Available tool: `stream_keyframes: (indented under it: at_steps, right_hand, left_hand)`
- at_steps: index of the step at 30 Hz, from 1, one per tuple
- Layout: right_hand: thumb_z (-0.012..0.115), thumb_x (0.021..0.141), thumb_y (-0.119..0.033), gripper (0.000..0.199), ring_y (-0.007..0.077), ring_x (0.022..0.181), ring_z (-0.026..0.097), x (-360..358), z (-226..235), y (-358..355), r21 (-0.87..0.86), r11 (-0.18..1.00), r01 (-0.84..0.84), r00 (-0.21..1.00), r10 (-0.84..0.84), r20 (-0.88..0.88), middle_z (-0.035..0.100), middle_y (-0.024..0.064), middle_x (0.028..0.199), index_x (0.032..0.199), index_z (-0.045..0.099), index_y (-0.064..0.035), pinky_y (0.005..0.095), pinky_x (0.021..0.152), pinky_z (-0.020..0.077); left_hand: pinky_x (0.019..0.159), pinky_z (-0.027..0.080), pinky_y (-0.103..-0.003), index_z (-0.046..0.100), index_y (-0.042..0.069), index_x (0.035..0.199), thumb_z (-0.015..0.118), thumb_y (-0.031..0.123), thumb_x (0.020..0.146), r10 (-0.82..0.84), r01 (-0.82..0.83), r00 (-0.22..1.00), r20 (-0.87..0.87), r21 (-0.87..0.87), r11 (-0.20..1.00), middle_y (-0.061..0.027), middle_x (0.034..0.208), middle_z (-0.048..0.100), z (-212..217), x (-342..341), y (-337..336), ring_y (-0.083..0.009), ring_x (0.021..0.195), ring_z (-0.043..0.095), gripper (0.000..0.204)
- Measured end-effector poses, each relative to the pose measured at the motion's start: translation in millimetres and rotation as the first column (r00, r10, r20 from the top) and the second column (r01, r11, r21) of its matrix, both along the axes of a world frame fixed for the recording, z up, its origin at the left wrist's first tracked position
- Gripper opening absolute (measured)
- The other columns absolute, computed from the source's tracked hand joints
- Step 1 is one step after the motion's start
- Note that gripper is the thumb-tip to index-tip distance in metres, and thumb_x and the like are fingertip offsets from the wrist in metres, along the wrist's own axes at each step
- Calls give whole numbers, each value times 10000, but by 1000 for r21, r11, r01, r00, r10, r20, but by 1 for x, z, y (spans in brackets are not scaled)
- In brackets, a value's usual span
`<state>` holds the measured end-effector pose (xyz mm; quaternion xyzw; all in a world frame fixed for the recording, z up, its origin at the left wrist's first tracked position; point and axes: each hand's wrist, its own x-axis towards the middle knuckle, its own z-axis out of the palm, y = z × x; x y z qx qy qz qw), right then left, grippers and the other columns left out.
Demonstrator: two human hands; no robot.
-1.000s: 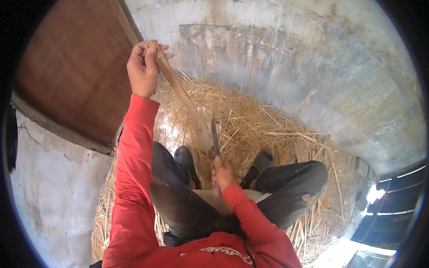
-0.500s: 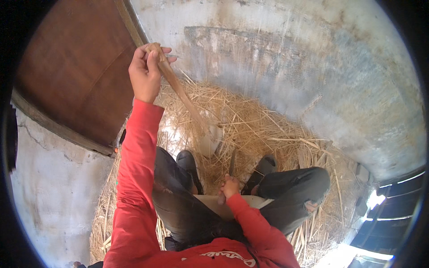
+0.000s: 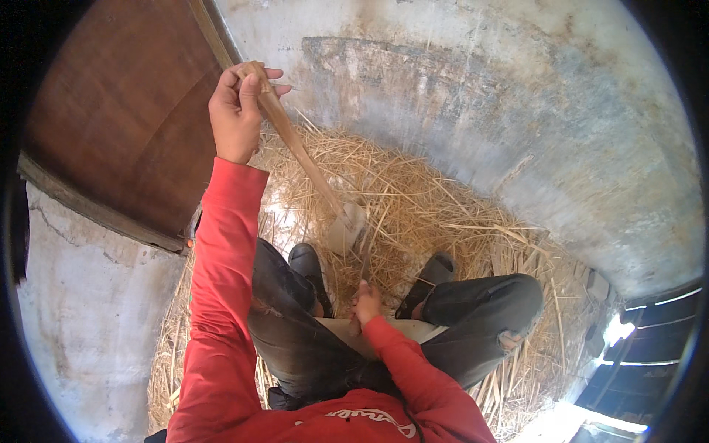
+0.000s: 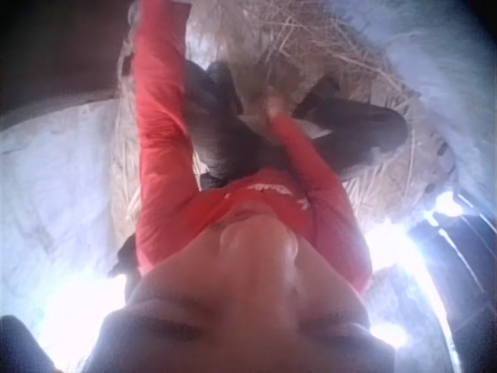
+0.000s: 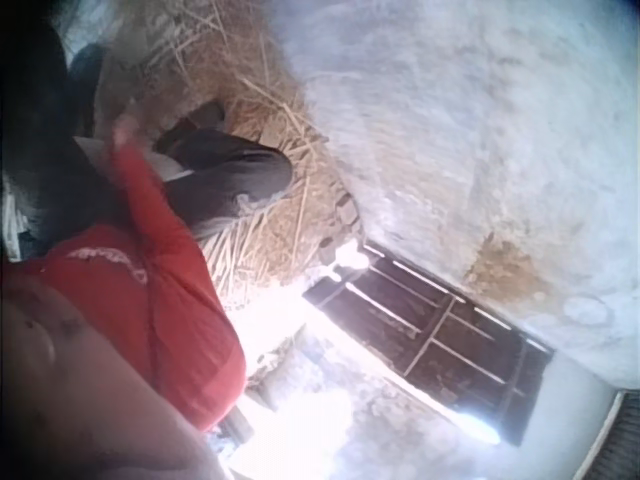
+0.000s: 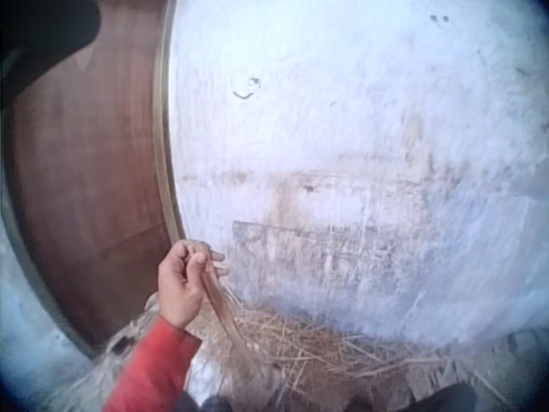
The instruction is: The person uses a large blade to shave and carve a long piece of wood while sitting on a floor covered in straw. They hold the wood steady and repeatedly scrape the blade along its length to refine its shape.
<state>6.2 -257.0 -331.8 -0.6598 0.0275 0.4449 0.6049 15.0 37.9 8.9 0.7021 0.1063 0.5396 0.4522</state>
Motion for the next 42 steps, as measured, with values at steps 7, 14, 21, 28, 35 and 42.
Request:
stream_keyframes:
  at_steps: [7,14,21,28,35,42]
  right_hand:
    - [456,1040,-436,397,103,449,457,68,193,22,413,910,36,965,-139,221,480,15,658,1106,495,-47,268,414,408]
    - [454,1018,-504,506,144,454,472,11,54,14,358,923,-137,890,-44,455,526,48,609,974,560,-11,301,465,431]
    - [449,989,-611,567,140,415,435,49,92,11,101,991,87,995,-83,-50,461,23,601,849,524,-67,329,384,384]
    - [358,1049,-514,512,134,470,469,43,130,27,600,793,-108,810,-280,515,446,15,593,904,535,-56,307,437,386]
    - [387,1011,-600,570,127,423,425,-8,17,6,-11,998,57,982,-58,-181,451,10,596,862,511,-64,311,396,385]
    - [382,1041,-527,505,118,447,446,60,209,38,584,810,53,931,-252,266,438,12,583,895,515,-63,273,430,384]
  left_hand:
    - [789,582,-339,531,-65,1118,460,126,1055,15,-15,1000,14,30,999,-187,1051,683,-1,-9,11,-275,895,720,214]
    - [793,586,-346,530,-64,1123,457,130,1056,12,-12,1000,20,5,1000,-192,1057,681,0,1,0,-277,892,721,218]
    - [777,589,-345,533,-66,1130,458,156,1060,32,-32,999,16,40,999,-195,1057,684,-3,-16,6,-271,888,723,245]
    - [755,585,-312,541,-69,1151,498,146,1048,167,-168,986,13,38,985,-173,1041,700,-2,3,-1,-255,878,728,242]
    - [729,586,-299,559,-75,1157,528,147,1036,240,-241,971,20,133,962,-164,1029,709,-1,9,-8,-236,858,731,255]
    - [639,581,-271,587,-75,1103,526,84,1009,290,-292,956,39,96,952,-134,946,740,-3,6,-10,-216,792,752,194]
